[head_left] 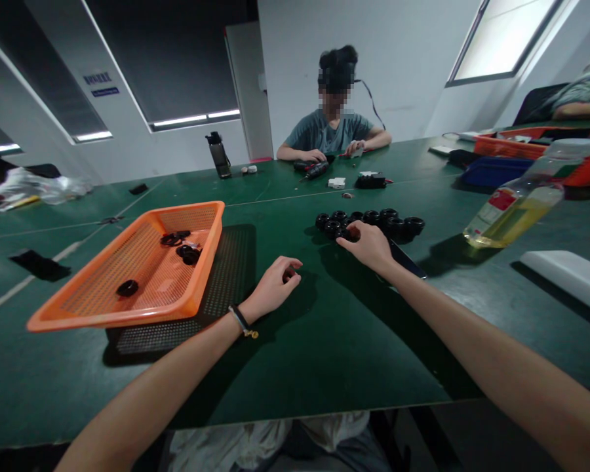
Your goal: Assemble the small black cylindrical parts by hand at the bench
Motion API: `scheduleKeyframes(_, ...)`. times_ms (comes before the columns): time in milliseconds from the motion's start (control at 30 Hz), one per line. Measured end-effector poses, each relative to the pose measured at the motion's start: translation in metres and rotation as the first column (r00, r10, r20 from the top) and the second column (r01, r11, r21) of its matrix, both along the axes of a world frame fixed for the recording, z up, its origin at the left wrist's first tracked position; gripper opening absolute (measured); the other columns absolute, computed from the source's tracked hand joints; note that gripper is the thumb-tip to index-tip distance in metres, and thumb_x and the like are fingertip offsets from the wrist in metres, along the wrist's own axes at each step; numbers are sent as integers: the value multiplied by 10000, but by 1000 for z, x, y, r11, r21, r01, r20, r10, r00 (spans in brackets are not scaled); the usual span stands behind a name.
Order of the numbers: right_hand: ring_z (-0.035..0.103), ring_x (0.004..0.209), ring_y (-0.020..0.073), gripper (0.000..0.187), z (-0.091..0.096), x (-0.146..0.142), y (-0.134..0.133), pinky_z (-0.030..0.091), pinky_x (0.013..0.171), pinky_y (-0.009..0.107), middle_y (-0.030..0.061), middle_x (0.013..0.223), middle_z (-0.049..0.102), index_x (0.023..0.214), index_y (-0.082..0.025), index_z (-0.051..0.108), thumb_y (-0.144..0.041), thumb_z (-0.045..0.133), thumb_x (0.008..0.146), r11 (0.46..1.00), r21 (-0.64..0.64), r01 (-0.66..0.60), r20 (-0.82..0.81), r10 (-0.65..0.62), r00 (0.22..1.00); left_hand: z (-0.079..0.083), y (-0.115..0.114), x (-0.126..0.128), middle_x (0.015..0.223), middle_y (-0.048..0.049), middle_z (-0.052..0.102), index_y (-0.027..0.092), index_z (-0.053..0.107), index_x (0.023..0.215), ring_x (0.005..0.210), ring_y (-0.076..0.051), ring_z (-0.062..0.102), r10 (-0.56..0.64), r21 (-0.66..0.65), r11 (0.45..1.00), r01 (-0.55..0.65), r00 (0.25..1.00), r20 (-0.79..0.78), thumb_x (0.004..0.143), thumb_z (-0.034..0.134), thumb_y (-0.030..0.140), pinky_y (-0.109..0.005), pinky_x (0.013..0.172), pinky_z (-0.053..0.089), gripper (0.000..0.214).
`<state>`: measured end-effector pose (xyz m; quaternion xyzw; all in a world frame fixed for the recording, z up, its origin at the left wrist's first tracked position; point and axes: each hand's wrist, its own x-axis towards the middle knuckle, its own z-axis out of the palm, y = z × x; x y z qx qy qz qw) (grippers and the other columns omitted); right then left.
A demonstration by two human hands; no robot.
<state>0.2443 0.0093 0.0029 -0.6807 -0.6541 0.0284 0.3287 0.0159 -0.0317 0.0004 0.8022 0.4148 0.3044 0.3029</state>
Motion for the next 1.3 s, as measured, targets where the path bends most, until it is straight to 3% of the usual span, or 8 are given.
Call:
scheduleKeyframes(267, 516, 831, 276, 338, -4, 8, 4, 445, 661, 396, 94, 825, 595, 908, -190, 612, -446, 588, 689, 996, -35, 78, 89, -74, 993, 2, -1, 0, 989, -60, 532, 161, 515, 976, 863, -162, 549, -10, -5, 1000, 10, 1000, -15, 799, 479, 189, -311, 755, 473, 182)
scheduleKeyframes(433, 462, 996, 376, 625, 8, 7, -7, 417, 738, 485, 202, 1045, 538, 1022, -115, 540, -513, 684, 562, 977, -92, 191, 309, -154, 938, 3, -2, -1, 998, -60, 527, 163, 516, 985, 877, -163, 547, -31, -9, 1000, 30, 999, -16, 790, 496, 188, -319, 776, 472, 198)
scheduleKeyframes(500, 470, 1002, 399, 705, 15, 12, -12, 398, 757, 522, 242, 1095, 510, 1036, -85, 523, -568, 669, 543, 944, -154, 292, 379, -217, 900, 3, -2, -1, 995, -61, 523, 159, 522, 977, 871, -162, 544, -41, -7, 999, 40, 999, -15, 791, 494, 188, -321, 778, 471, 191)
scheduleKeyframes(633, 533, 952, 404, 755, 24, 29, -15, 400, 755, 536, 261, 1033, 561, 1009, -73, 540, -641, 634, 519, 805, -389, 447, 438, -266, 859, 2, -1, 0, 983, -66, 519, 146, 532, 963, 856, -159, 534, -47, 4, 999, 47, 998, -30, 792, 487, 176, -320, 775, 466, 179)
scheduleKeyframes(700, 559, 934, 386, 739, 25, 35, -13, 417, 748, 508, 236, 982, 597, 1016, -80, 539, -638, 619, 538, 774, -457, 438, 430, -239, 871, 0, -1, 0, 976, -62, 517, 149, 535, 956, 849, -156, 533, -46, 17, 999, 47, 998, -33, 788, 489, 170, -314, 768, 465, 175)
scheduleKeyframes(1100, 558, 974, 359, 769, 30, 34, -14, 437, 766, 446, 239, 1033, 582, 1118, -60, 483, -610, 597, 592, 770, -479, 423, 423, -219, 879, -2, 0, -1, 979, -55, 504, 161, 540, 944, 838, -150, 526, -64, 33, 997, 65, 998, -28, 787, 496, 176, -303, 756, 463, 164)
scheduleKeyframes(1233, 597, 831, 303, 614, 41, 51, -15, 444, 696, 388, 171, 855, 624, 887, -100, 600, -657, 531, 636, 759, -575, 306, 374, -89, 923, -3, 1, -2, 993, -58, 498, 159, 546, 927, 855, -154, 516, -92, 43, 995, 94, 994, -52, 793, 490, 191, -307, 771, 455, 149)
scheduleKeyframes(1300, 592, 693, 225, 468, 46, 63, -17, 429, 637, 327, 115, 693, 609, 649, -129, 611, -586, 524, 700, 705, -685, 183, 299, 43, 953, -3, 1, -2, 998, -61, 496, 157, 549, 923, 864, -158, 512, -96, 42, 994, 98, 994, -61, 795, 486, 195, -310, 774, 452, 147)
